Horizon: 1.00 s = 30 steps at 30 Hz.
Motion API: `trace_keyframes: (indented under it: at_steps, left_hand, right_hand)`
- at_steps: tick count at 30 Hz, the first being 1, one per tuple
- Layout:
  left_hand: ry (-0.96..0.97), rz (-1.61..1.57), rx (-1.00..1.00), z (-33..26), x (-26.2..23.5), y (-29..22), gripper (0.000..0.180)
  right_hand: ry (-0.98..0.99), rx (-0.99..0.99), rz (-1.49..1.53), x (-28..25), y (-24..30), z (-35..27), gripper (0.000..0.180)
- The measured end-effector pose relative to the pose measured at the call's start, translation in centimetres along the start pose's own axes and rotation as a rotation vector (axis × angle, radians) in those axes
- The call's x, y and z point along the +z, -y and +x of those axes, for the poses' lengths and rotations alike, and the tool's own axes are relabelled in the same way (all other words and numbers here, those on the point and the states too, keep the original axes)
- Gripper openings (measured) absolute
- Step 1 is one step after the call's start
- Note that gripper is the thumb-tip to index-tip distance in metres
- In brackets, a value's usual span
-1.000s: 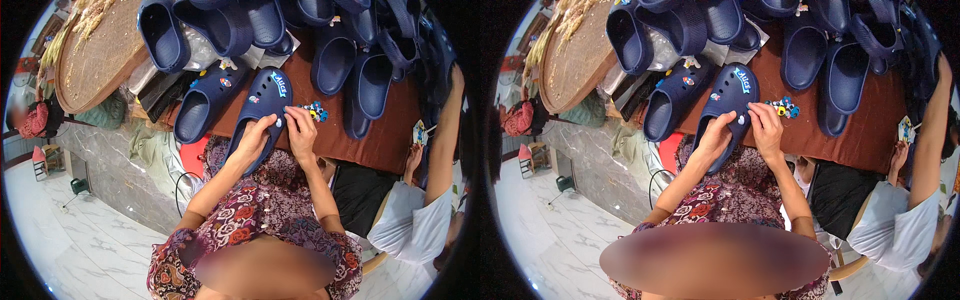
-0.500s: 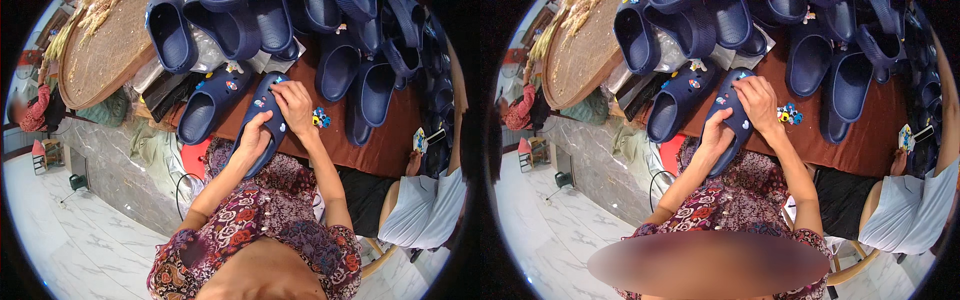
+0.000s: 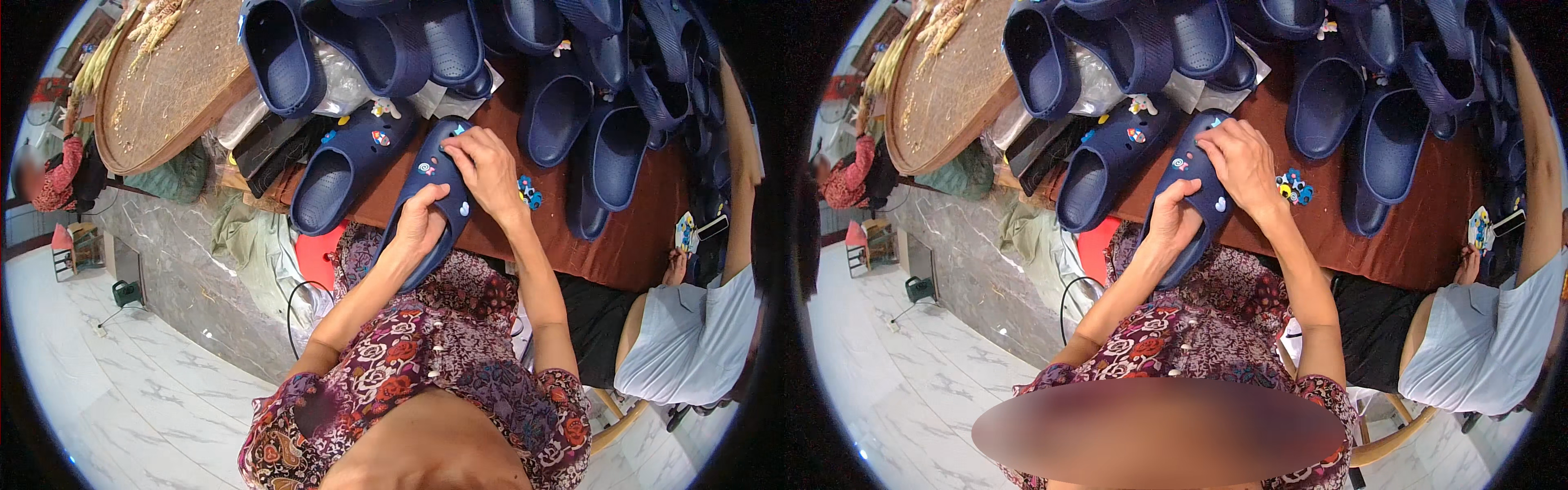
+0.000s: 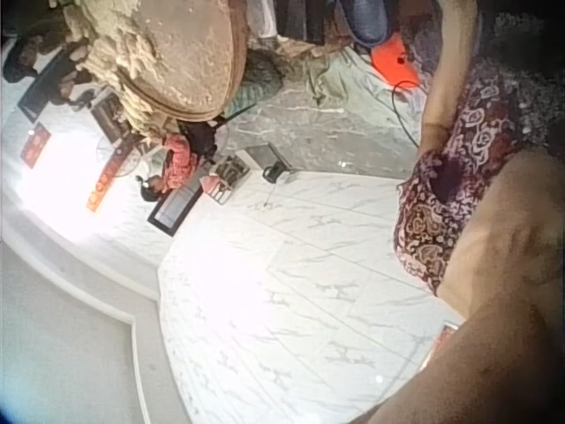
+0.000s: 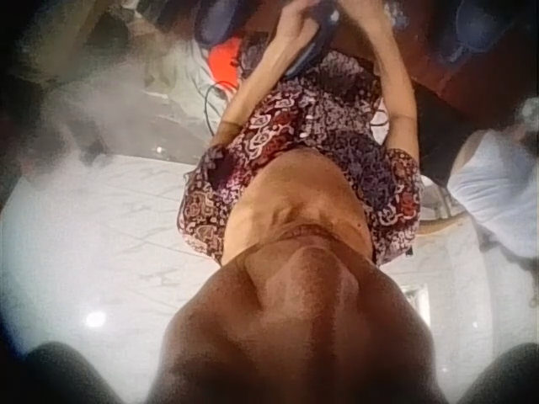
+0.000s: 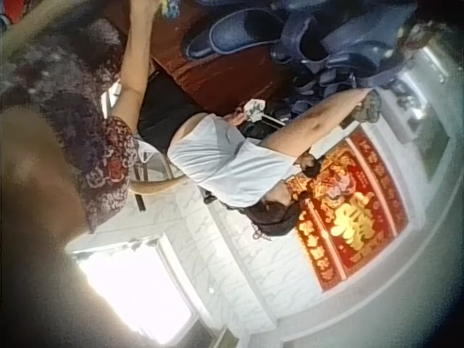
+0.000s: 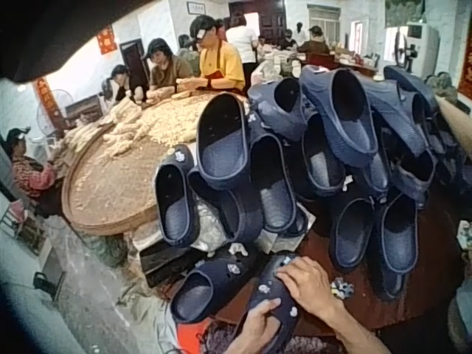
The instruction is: Applying small decorative charms or accessories to blue rubber clogs.
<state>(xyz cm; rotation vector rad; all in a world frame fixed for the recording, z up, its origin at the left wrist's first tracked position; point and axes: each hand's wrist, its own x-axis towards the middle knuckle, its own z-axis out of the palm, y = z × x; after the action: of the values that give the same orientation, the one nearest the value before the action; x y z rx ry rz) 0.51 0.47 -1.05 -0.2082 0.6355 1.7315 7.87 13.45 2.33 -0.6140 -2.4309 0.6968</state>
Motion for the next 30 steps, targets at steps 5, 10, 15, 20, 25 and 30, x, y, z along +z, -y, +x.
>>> trace_keyframes:
  at_steps: [5, 10, 15, 20, 25, 30]
  left_hand:
    - [-0.010, 0.020, 0.007, -0.2, 0.1, 0.1, 0.046]
    - [0.005, 0.063, 0.026, -0.2, -0.1, 0.3, 0.047]
    - [0.025, 0.064, 0.028, 0.1, -0.4, 0.5, 0.047]
    - [0.014, 0.070, 0.058, 0.1, -0.5, 0.7, 0.046]
    - [0.052, 0.070, 0.022, 0.1, -0.6, 0.3, 0.046]
    - [0.025, 0.009, 0.029, -0.2, -0.4, 0.4, 0.040]
  right_hand:
    - [0.102, 0.160, 0.089, -0.9, -0.1, 1.3, 0.016]
    - [0.240, 0.368, 0.190, -0.9, -0.9, 2.4, 0.016]
    - [0.353, 0.421, 0.128, -1.3, -0.9, 3.6, 0.016]
    - [0.426, 0.433, 0.055, -1.5, -0.5, 4.7, 0.014]
    - [0.237, 0.128, 0.001, -1.2, -0.6, 2.8, 0.013]
    - [0.069, -0.003, 0.033, -0.8, 0.2, -0.2, 0.014]
